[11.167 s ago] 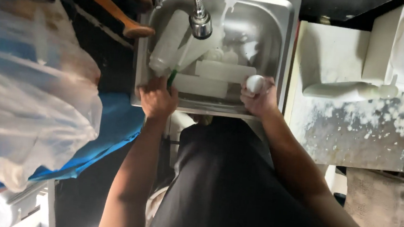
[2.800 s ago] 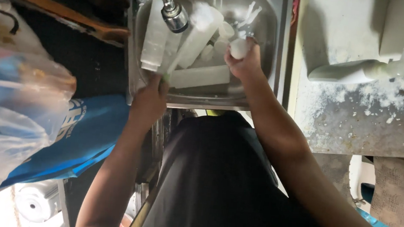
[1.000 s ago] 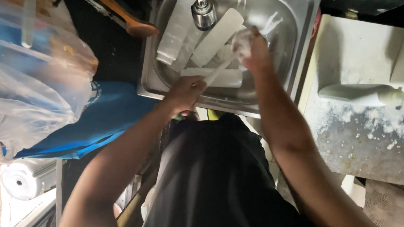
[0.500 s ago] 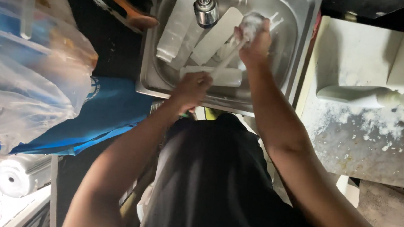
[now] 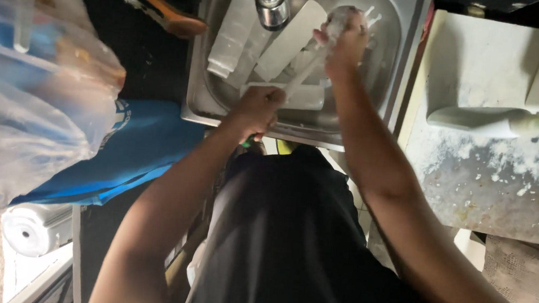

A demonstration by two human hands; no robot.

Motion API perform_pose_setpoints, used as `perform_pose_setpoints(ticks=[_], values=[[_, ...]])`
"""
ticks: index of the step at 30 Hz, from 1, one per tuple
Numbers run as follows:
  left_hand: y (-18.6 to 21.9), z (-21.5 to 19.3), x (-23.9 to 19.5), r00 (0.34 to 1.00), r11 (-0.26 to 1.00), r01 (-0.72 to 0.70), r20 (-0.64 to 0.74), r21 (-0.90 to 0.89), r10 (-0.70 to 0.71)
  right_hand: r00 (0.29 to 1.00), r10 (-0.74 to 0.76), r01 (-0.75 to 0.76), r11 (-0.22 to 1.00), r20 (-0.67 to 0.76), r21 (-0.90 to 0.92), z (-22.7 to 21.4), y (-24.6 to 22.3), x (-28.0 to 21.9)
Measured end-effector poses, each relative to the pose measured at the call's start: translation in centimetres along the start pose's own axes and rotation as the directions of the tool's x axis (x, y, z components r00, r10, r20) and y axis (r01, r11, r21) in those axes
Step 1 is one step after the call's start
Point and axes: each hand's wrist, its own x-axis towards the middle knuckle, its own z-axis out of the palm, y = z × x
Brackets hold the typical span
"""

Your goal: Washing and rinsing plastic bottles in a sink using soap and a brush

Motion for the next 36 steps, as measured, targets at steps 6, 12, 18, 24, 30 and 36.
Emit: perform_pose_setpoints(ticks=[6,12,18,24,30,36], values=[[-0.7,0.0,-0.5,0.915,0.192,-0.109,0.023,0.975,0.404,0.900,-0.419,0.269,0.752,-0.122,-0.601,-1.5,-0.2,2.2],[-1.0,-3.4,0.8,0.943,0.619,-0.019,-0.192,0.786,0.273,0.932,0.334,-0.262,0.892,0.144,-0.369,-1.5,-2.1,1.5],[-3.3,-2.5,0.4,0.940,0.779,-0.129,-0.174,0.614,0.293,0.961,-0.210,0.091,0.853,-0.179,-0.515,-1.4,4.3,4.5],[-8.2,-5.2,0.3,0.934,0.821,0.024,-0.305,0.570,0.185,0.873,-0.431,0.335,0.186,0.229,-0.924,-1.5,3.6,-0.4],[-9.1,-5.2,0.1,0.784,0.674,0.144,-0.499,0.725,0.370,0.739,-0.131,0.636,-0.190,0.661,-0.748,2.4,7.4,0.3],[-6.4,-5.0,1.0,0.711,0.238,0.209,-0.314,0.949,0.629,0.792,-0.017,0.578,-0.298,0.610,-0.760,3.2,6.0,0.7]])
